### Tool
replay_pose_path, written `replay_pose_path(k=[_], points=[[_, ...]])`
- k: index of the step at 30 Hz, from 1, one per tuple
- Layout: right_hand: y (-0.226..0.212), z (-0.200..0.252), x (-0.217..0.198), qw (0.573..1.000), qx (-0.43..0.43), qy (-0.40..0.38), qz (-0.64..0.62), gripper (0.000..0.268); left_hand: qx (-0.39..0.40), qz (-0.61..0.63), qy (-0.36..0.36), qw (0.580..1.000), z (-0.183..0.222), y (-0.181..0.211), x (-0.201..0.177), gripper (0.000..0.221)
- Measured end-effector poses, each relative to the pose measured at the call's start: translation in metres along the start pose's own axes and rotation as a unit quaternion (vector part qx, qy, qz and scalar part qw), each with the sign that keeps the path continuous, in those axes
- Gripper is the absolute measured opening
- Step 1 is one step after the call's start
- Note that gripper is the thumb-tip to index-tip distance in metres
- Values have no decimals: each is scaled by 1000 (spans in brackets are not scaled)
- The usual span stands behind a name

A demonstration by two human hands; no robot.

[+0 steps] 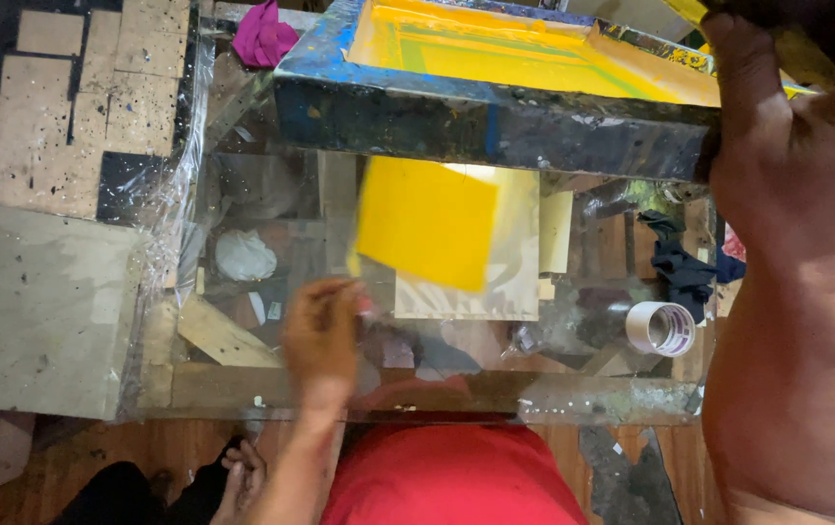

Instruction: The person is manually screen printing yellow ink onto small sheets. They use a squeegee to pull ink across a screen, then lift the screen to reveal the printed sheet and remove it.

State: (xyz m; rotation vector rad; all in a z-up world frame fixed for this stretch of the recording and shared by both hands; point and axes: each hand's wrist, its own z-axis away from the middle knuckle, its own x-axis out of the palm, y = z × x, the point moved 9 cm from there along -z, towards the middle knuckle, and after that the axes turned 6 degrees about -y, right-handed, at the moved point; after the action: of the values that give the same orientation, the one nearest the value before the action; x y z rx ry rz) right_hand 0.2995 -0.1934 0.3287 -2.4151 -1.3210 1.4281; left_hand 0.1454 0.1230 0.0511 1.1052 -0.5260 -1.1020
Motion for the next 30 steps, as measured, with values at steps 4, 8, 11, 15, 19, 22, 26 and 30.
replay_pose_path(k=[4, 8, 11, 15, 19, 22, 26, 30], points=[[-2, 6, 1, 1000, 18, -5, 20, 26, 61, 84, 36, 994, -17, -19, -83, 13], [-6, 14, 3, 999, 15, 18, 36, 51, 118, 23, 64, 991, -29, -58, -175, 11], [-37, 16, 9, 999, 8, -6, 34, 46, 95, -15, 131, 987, -28, -84, -229, 8], [-61, 27, 17, 999, -42, -22, 17, 32, 93, -36, 175, 980, -11, -103, -269, 9], [-66, 57, 19, 985, -75, 23, 154, 26, 101, -321, 252, 907, 23, -61, -258, 37], [-68, 78, 28, 979, -68, 30, 192, 27, 185, -281, 230, 913, 45, -6, -174, 49], [-64, 107, 43, 984, -57, 23, 167, 35, -252, 61, -86, 962, 80, -27, -2, 100], [-52, 119, 62, 988, -19, -25, 153, 26, -50, 374, -190, 906, 89, -58, 67, 65]])
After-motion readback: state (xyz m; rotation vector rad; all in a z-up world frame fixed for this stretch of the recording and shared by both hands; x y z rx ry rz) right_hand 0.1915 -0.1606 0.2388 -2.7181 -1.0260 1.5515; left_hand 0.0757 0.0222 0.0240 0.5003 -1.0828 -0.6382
